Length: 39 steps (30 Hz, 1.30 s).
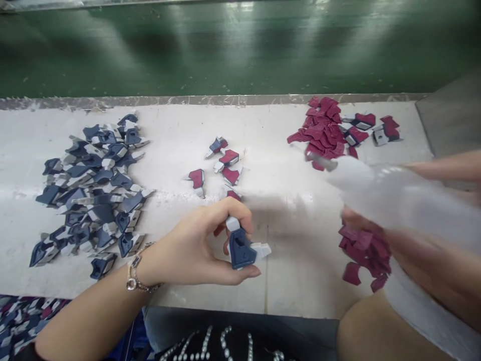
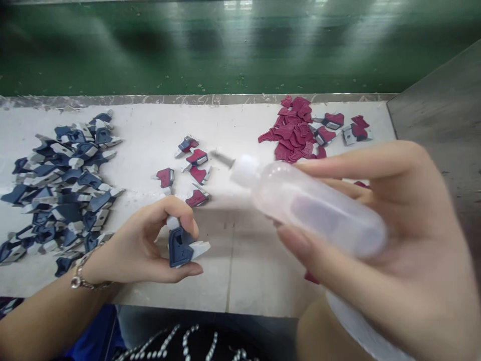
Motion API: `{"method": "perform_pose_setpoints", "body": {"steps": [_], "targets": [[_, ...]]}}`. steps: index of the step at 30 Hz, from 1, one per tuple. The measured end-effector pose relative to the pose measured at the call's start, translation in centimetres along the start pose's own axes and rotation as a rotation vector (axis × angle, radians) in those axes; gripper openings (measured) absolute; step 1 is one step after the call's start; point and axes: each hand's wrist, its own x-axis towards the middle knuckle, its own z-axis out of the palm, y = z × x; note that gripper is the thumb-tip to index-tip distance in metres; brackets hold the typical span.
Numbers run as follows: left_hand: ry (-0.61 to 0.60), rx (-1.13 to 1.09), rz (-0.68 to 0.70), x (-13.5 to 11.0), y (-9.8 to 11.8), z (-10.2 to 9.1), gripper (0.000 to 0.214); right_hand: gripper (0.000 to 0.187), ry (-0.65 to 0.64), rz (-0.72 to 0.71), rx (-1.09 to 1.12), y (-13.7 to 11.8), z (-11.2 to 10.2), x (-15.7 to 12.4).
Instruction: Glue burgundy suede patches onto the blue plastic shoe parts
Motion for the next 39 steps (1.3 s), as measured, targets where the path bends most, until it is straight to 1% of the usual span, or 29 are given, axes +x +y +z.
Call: {"method": "perform_pose_setpoints", "body": {"steps": [2,3,5,6,7,8,11,14,16,18,19,22,24,26,27,29,32,36,39], "targets": [[0.013,0.022,0.006,0.0,0.0,-0.1,0.044,0.032,0.06,0.051,0.053,-0.5,0.5,1.4],[0.019,0.029,0.002,0.1,0.0,-0.1,0.045,0.032,0.04,0.095,0.084,-0.6,1.0,2.1],[0.021,0.035,-0.032,0.2,-0.1,0.0,0.049,0.036,-0.06,0.135,0.118,-0.1,2.1,3.3],[0.02,0.031,-0.057,0.3,-0.1,0.1,0.05,0.041,-0.106,0.118,0.114,0.3,2.6,3.8],[0.021,0.023,-0.083,0.4,-0.2,0.2,0.052,0.041,-0.125,0.101,0.098,0.9,3.1,4.2],[0.024,0.012,-0.109,0.5,-0.4,0.4,0.053,0.037,-0.127,0.085,0.084,1.6,3.6,4.5],[0.068,-0.043,-0.197,0.8,-0.8,0.9,0.053,0.038,-0.154,0.052,0.061,3.5,4.9,5.0],[0.105,-0.162,-0.286,0.9,-1.0,1.2,0.045,0.041,-0.11,0.041,-0.038,4.7,6.1,5.2],[0.121,-0.223,-0.303,0.9,-1.0,1.3,0.038,0.041,-0.101,0.037,-0.126,4.9,6.6,5.1],[0.148,-0.225,-0.293,0.9,-0.8,1.3,0.031,0.039,-0.097,0.041,-0.224,4.6,6.3,4.6],[0.162,-0.212,-0.284,0.8,-0.7,1.3,0.029,0.039,-0.089,0.051,-0.279,4.5,5.6,4.1],[0.186,-0.158,-0.257,0.6,-0.5,1.3,0.03,0.039,-0.032,0.129,-0.485,4.3,2.4,1.9],[0.202,-0.122,-0.243,0.5,-0.3,1.3,0.03,0.028,0.022,0.233,-0.656,4.7,-0.2,0.3],[0.215,-0.113,-0.244,0.4,-0.2,1.4,0.031,0.022,0.022,0.331,-0.781,5.5,-2.0,-0.9],[0.218,-0.118,-0.248,0.4,-0.2,1.4,0.031,0.02,0.012,0.366,-0.821,6.0,-2.5,-1.2],[0.211,-0.128,-0.262,0.4,-0.1,1.6,0.031,0.019,-0.018,0.4,-0.858,6.7,-2.9,-1.3],[0.208,-0.141,-0.254,0.6,-0.2,1.7,0.031,0.019,-0.051,0.393,-0.822,6.8,-2.4,-0.8],[0.24,-0.147,-0.2,0.8,-0.4,1.9,0.03,0.015,-0.074,0.323,-0.67,5.5,-1.5,-0.5],[0.265,-0.18,-0.164,0.7,-0.5,1.9,0.031,0.014,-0.062,0.22,-0.56,3.8,-0.6,-1.2]]}}
